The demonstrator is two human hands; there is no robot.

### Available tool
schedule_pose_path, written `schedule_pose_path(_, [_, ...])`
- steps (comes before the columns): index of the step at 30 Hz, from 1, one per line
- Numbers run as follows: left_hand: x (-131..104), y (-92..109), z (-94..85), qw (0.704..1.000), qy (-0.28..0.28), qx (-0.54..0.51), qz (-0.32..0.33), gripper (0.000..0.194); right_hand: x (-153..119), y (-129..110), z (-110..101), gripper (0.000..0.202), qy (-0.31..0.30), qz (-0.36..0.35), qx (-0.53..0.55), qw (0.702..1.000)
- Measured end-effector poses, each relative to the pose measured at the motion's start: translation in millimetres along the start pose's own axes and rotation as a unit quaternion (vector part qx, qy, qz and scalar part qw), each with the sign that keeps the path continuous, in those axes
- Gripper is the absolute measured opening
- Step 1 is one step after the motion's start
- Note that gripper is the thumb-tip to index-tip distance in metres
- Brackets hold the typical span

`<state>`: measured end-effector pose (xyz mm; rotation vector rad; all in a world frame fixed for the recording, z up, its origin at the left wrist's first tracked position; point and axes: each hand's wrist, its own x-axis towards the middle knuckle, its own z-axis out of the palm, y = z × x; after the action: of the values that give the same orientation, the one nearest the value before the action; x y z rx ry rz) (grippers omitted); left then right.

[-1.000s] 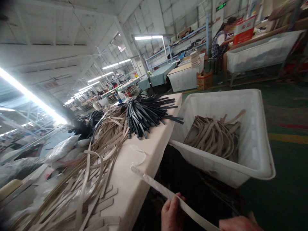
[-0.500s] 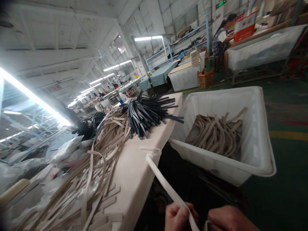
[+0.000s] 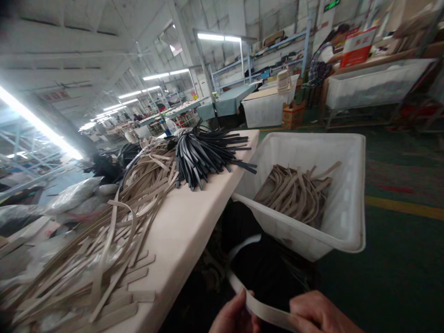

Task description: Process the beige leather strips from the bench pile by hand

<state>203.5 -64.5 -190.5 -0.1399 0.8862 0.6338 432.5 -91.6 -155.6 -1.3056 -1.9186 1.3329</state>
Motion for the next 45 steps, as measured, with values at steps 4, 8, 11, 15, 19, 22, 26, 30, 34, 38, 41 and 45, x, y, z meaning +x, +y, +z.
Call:
schedule_pose_path(4, [-27, 18, -5.6, 0.994, 0.064, -0.083, 0.019, 0.028, 42, -22, 13, 0.069, -0.100, -0.045, -0.025, 0.994])
schedule_pose_path(8, [-35, 20, -1.1, 0.986, 0.062, -0.126, 0.089, 0.022, 48, -47, -5, 0.052, -0.112, -0.022, -0.132, 0.985])
schedule_pose_path(11, [-30, 15, 1.6, 0.982, 0.065, -0.116, 0.135, 0.015, 38, -60, -25, 0.047, -0.106, -0.003, -0.183, 0.977])
schedule_pose_path(15, [-23, 9, 5.7, 0.986, 0.046, -0.075, 0.145, 0.010, 43, -63, -19, 0.044, -0.092, 0.011, -0.209, 0.973])
schedule_pose_path(19, [-21, 11, 7.1, 0.989, 0.037, -0.060, 0.127, 0.015, 68, -60, 4, 0.042, -0.069, 0.015, -0.192, 0.979])
schedule_pose_path(22, [-20, 13, 3.5, 0.980, 0.055, -0.082, 0.176, 0.009, 70, -63, 1, 0.036, -0.080, 0.023, -0.189, 0.978])
schedule_pose_path(26, [-18, 10, 0.3, 0.976, 0.066, -0.075, 0.193, 0.017, 52, -72, -16, 0.033, -0.073, 0.026, -0.255, 0.964])
schedule_pose_path(30, [-15, 5, 5.6, 0.982, 0.039, -0.044, 0.177, 0.044, 58, -76, -7, 0.032, -0.057, 0.013, -0.319, 0.946])
schedule_pose_path(34, [-14, 6, 9.2, 0.984, 0.000, -0.018, 0.178, 0.049, 80, -74, 12, 0.038, -0.061, 0.003, -0.291, 0.955])
schedule_pose_path(38, [-13, 16, 4.9, 0.975, 0.050, -0.054, 0.211, 0.029, 71, -73, -8, 0.043, -0.063, 0.043, -0.225, 0.971])
schedule_pose_path(41, [-12, 20, 3.1, 0.969, 0.077, -0.085, 0.218, 0.011, 50, -72, -32, 0.037, -0.040, 0.060, -0.224, 0.972])
schedule_pose_path(45, [-9, 16, 7.6, 0.976, 0.053, -0.067, 0.199, 0.016, 50, -71, -23, 0.028, -0.003, 0.056, -0.265, 0.963])
